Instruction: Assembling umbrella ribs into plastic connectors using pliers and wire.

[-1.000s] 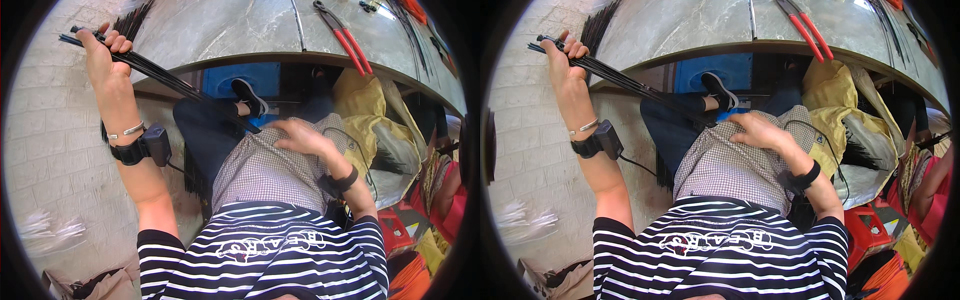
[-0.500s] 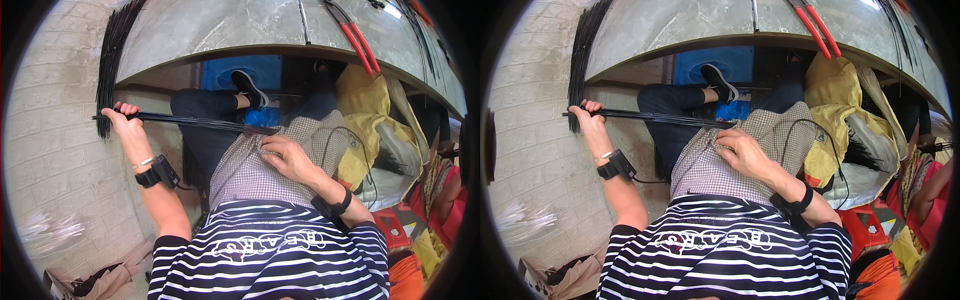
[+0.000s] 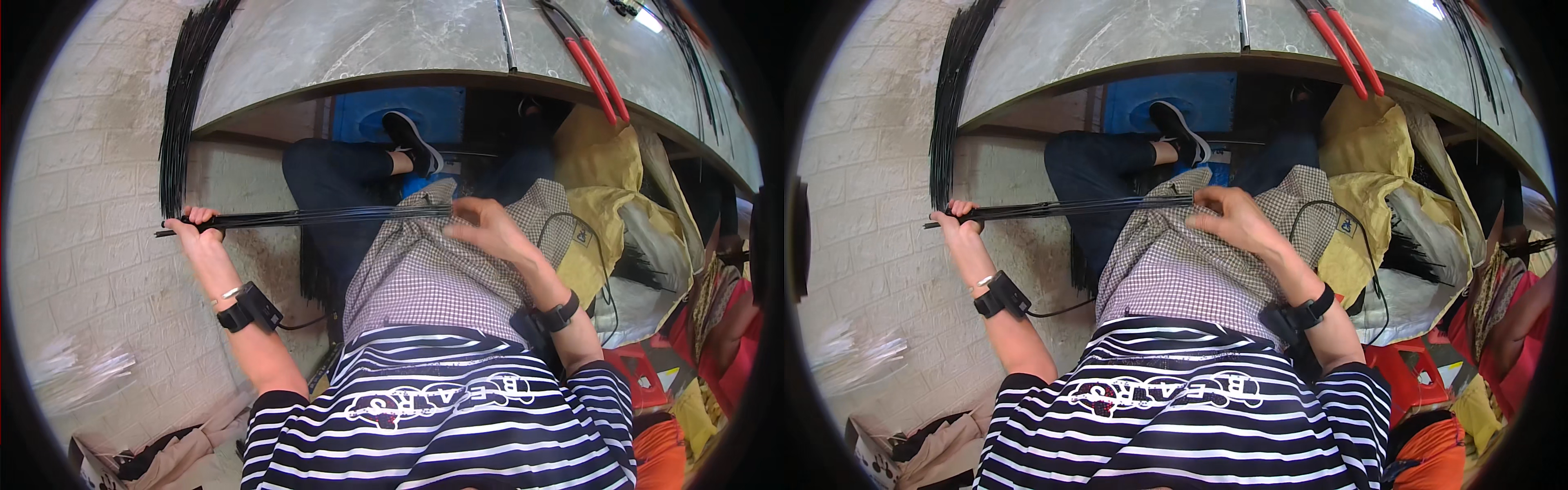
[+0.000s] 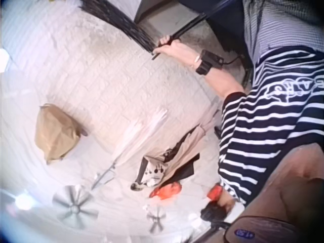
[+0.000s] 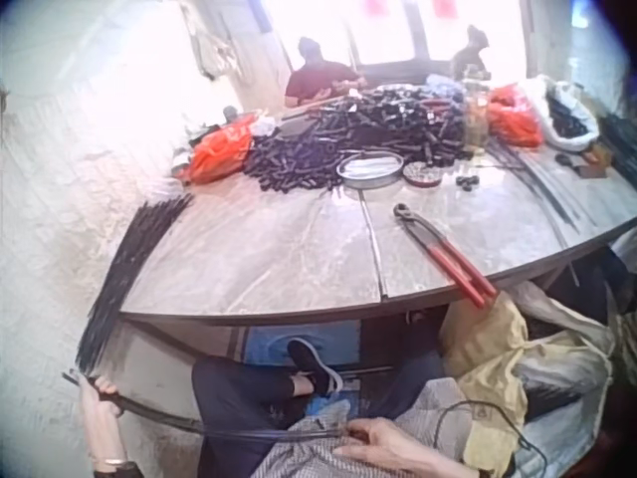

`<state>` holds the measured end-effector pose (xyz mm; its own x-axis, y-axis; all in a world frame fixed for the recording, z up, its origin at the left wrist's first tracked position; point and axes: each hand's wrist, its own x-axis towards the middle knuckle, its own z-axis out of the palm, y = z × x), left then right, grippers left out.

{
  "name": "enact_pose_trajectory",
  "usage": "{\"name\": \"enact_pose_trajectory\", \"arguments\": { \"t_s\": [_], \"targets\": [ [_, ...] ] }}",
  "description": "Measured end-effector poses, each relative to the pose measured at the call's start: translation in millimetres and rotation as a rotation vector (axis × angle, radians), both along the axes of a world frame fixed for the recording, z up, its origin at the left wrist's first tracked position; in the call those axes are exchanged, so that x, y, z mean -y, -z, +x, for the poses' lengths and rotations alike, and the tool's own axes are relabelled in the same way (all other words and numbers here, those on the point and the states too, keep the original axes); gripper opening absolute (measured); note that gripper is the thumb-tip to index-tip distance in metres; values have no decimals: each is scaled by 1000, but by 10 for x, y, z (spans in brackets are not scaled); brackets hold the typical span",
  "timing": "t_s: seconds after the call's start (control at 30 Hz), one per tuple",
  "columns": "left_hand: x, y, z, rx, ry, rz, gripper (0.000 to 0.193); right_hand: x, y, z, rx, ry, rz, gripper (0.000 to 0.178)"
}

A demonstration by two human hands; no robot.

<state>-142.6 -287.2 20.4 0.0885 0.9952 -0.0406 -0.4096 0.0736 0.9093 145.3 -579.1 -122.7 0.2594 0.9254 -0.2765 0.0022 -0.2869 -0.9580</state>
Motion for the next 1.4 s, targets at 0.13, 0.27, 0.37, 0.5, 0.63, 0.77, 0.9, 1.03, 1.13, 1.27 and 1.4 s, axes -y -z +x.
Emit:
{"name": "enact_pose_trajectory", "arguments": {
  "t_s": [0.13, 0.27, 0.37, 0.5, 0.63, 0.77, 0.9, 1.03, 1.13, 1.27, 1.4],
  "targets": [
    [-224, 68, -93, 141, 78, -59, 43, -43, -3, -29, -18, -305, 136, 61],
    [13, -7, 678, 276, -64, -97, 47, -53, 21, -73, 211, -256, 78, 55],
    [-87, -267, 1031, 301, -68, -20, 55, -31, -696, 136, 510, -202, 30, 22],
    [217, -481, 1741, 312, 294, 0, 70, -194, -1404, 353, 533, 75, 325, 12],
    [633, -248, 2162, 56, 568, 319, 86, -668, -1793, 306, 526, 301, 679, 20],
    [762, -170, 2292, -56, 566, 375, 93, -1041, -1897, 268, 551, 367, 764, 27],
    [733, 37, 2389, -23, 573, 441, 96, -1176, -1869, 313, 652, 363, 784, 32],
    [694, 42, 2343, -52, 570, 438, 91, -1218, -1799, 347, 763, 328, 773, 34],
    [744, 50, 2419, -35, 425, 484, 88, -1235, -1780, 345, 846, 336, 777, 32],
    [724, 39, 2348, -56, 433, 487, 89, -1225, -1783, 330, 1044, 359, 812, 31],
    [705, 68, 2278, 16, 507, 511, 83, -1209, -1780, 298, 1048, 358, 845, 31]
  ]
}}
